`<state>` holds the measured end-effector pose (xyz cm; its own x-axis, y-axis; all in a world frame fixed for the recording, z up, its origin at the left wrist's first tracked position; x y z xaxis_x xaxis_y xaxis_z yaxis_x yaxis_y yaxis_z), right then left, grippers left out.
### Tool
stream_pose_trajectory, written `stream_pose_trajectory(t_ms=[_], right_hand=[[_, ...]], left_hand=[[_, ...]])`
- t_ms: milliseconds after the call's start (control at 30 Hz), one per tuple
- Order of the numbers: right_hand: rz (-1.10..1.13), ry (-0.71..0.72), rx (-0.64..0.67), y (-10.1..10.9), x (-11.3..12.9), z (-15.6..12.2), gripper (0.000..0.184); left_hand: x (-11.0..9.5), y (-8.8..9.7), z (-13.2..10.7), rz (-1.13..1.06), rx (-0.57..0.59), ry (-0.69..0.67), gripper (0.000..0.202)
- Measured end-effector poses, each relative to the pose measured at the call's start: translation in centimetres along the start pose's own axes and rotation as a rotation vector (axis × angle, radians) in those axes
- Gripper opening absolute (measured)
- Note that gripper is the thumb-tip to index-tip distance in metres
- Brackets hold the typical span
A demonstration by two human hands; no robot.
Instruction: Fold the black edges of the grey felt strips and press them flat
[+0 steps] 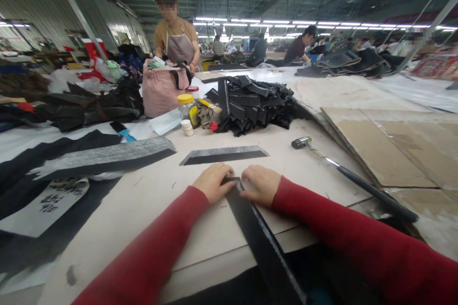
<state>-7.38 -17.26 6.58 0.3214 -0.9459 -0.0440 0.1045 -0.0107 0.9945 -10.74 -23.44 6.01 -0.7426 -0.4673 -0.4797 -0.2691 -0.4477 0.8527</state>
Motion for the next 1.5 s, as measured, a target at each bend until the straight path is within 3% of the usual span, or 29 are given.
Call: stream_pose_trajectory(t_ms=[133,233,433,633,900,1100,1500], right_hand=[[-0.153,0.034,0.141,0.2,0.1,1.9,0.027],[-0.133,0.105,0.172,-0.3,0.5,3.2,0.017],[0.074,0.096,-0.039,-0.9,0.7,3.2,0.014],[0.203,0.07,-0.136,-0.7,0.3,2.8,0.015],[0.297,0.064,-0.181,-0.9,-0.1,2.7,0.018],[0.338,0.061,-0.188,-1.1,-0.4,2.7,0.019],[0.333,0.103,-0.181,-1.0,0.0,2.7,0.018]], left_hand=[[1.5,-0.2,-0.2,-0.091,0.043,0.092,0.014],[2.5,-0.2,-0.4,-0.166,0.044,0.164,0.014],[3.5,-0.1,-0.6,-0.327,0.06,0.201,0.02],[4.2,-0.1,-0.3,-0.389,0.042,0.238,0.023],[3.8,0.3,-0.2,-0.244,-0.11,0.265,0.016],[3.4,0.4,0.1,-0.292,-0.043,0.163,0.014],[2.8,0.8,0.0,-0.21,-0.074,0.128,0.012]])
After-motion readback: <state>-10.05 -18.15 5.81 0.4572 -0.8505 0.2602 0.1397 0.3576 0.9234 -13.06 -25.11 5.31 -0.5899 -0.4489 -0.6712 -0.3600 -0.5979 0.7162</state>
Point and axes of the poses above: each hand's wrist, its own z-axis towards the middle knuckle, its own y-axis out of the back of the hand, x = y × z, the point moved 10 cm from there along z, towards the middle knuckle, and after that the axes turned 11 degrees about -z, right-handed, at the moved point
